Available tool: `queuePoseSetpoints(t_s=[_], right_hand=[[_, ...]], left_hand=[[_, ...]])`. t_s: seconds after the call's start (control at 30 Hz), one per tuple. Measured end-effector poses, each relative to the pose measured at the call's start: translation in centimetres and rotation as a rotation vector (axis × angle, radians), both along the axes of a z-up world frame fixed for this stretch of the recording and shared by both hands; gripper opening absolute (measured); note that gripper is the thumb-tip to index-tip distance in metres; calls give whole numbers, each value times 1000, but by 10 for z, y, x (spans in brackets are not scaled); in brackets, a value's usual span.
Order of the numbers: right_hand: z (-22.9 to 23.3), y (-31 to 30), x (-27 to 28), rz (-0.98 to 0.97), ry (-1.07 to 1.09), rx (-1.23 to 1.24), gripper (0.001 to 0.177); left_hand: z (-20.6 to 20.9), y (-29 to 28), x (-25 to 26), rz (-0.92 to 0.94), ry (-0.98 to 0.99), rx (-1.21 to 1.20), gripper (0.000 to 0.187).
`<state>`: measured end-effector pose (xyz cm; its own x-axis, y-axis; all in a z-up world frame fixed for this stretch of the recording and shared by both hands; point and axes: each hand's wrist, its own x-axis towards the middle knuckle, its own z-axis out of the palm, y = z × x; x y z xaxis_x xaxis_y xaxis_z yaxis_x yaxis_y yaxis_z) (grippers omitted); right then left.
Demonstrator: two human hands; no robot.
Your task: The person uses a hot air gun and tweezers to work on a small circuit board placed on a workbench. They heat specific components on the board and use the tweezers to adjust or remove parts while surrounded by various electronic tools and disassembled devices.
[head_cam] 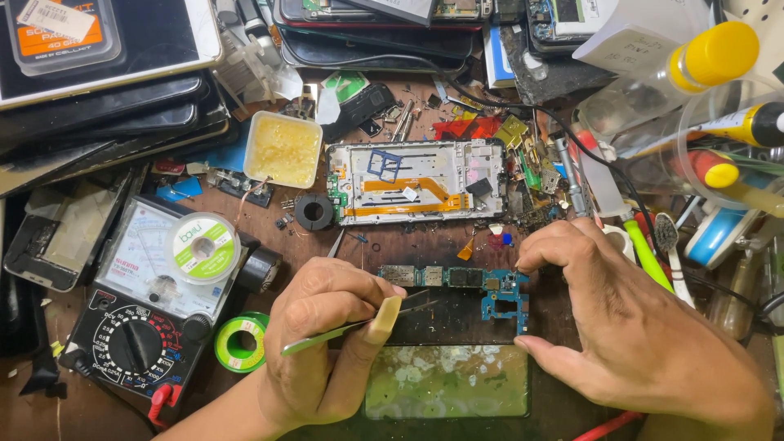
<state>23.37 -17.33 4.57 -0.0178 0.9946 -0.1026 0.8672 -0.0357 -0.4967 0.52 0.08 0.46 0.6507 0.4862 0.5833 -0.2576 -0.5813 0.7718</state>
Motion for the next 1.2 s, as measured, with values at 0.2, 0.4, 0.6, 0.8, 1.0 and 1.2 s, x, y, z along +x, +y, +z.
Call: queuePoseSetpoints(t_s=[0.2,0.4,0.6,0.8,1.0,1.2], right_hand=[[0,-1,0,-22,-5,-56,77],[-2,-2,1,3,-15,0,74],[-1,-2,0,-5,-16,-7,76],[-2,-3,1,2,-24,5,78],[-1,-2,1,-9,5,-1,76],[-3,-2,1,1,-17,25,77]], left_hand=[[0,0,-1,-6,4,-7,15],[0,0,-1,6,7,-6,17],[1,0,-1,9,13,-2,17],[0,0,-2,31,35,-15,13],[0,0,-1,56,57,1,14],[-5,-2,-1,26,38,-46,12]])
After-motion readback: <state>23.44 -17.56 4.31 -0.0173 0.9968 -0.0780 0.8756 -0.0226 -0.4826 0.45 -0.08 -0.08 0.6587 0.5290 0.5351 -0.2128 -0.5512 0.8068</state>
